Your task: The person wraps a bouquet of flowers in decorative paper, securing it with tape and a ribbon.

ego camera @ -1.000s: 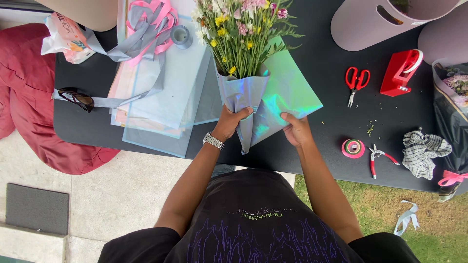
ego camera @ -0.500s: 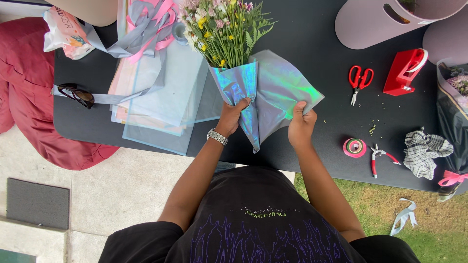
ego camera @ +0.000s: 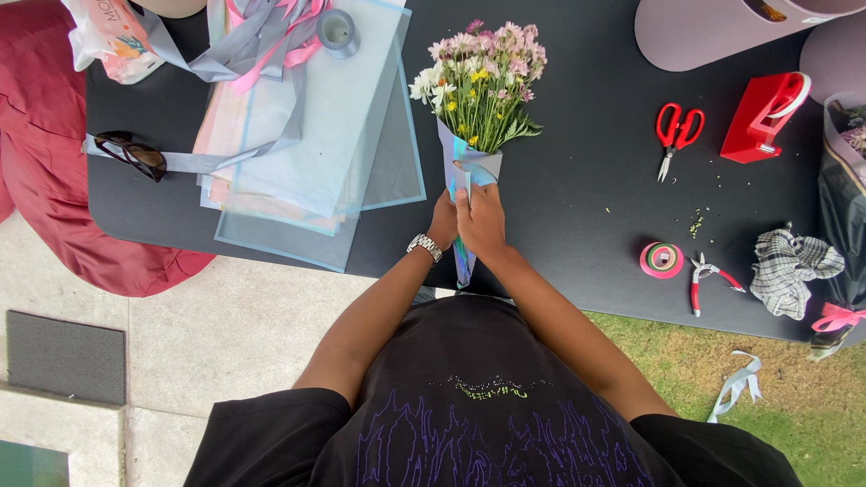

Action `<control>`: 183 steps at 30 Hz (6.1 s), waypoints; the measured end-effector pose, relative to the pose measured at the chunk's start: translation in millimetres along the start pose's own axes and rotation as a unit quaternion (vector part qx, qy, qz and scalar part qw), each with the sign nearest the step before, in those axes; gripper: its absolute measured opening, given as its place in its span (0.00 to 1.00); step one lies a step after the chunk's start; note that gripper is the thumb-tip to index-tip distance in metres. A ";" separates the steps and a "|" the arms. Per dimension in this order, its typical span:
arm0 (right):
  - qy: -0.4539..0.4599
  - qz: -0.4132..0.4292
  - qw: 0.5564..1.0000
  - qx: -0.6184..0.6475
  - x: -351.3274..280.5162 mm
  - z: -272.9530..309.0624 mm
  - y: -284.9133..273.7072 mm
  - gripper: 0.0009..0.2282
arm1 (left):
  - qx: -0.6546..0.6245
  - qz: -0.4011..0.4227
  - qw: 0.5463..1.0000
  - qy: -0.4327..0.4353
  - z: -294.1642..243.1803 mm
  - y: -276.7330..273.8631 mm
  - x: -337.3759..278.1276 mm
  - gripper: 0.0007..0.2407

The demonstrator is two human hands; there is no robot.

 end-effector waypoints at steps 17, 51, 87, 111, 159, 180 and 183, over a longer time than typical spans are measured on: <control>0.152 -0.026 0.951 0.268 -14.8 -85.9 6.7 0.26 | 0.176 -0.010 0.984 -0.019 38.9 -39.5 -38.6 0.33; 0.335 -0.337 0.817 0.328 -10.1 -194.0 -17.1 0.27 | -0.061 0.031 0.985 -0.161 35.9 -68.2 -47.5 0.22; 0.341 0.010 0.797 0.499 -107.1 -104.8 75.7 0.28 | 0.171 -0.014 0.977 0.124 112.6 -45.1 -42.5 0.16; 0.188 -0.061 0.979 -0.046 -75.6 -82.0 -8.8 0.51 | 0.093 -0.086 0.989 0.073 68.6 -53.2 45.2 0.13; -0.235 0.007 0.945 0.228 -51.4 -29.4 -23.9 0.17 | -0.047 0.362 0.929 0.057 -71.2 29.2 -74.4 0.40; 0.061 0.001 0.996 0.069 28.7 105.9 -96.6 0.13 | -0.050 0.127 0.973 0.185 -124.3 14.3 -28.8 0.26; -0.004 -0.051 0.991 0.122 29.6 100.9 -88.9 0.18 | -0.036 0.122 0.969 0.210 -145.4 18.5 -51.2 0.38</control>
Point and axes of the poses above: each hand's wrist, its own x-axis towards the middle knuckle, its own y-axis out of the palm, z = x × y, the point moved 9 cm from there along x, towards the middle knuckle, and after that the axes turned 12 degrees about -z, right-handed, at the moved point
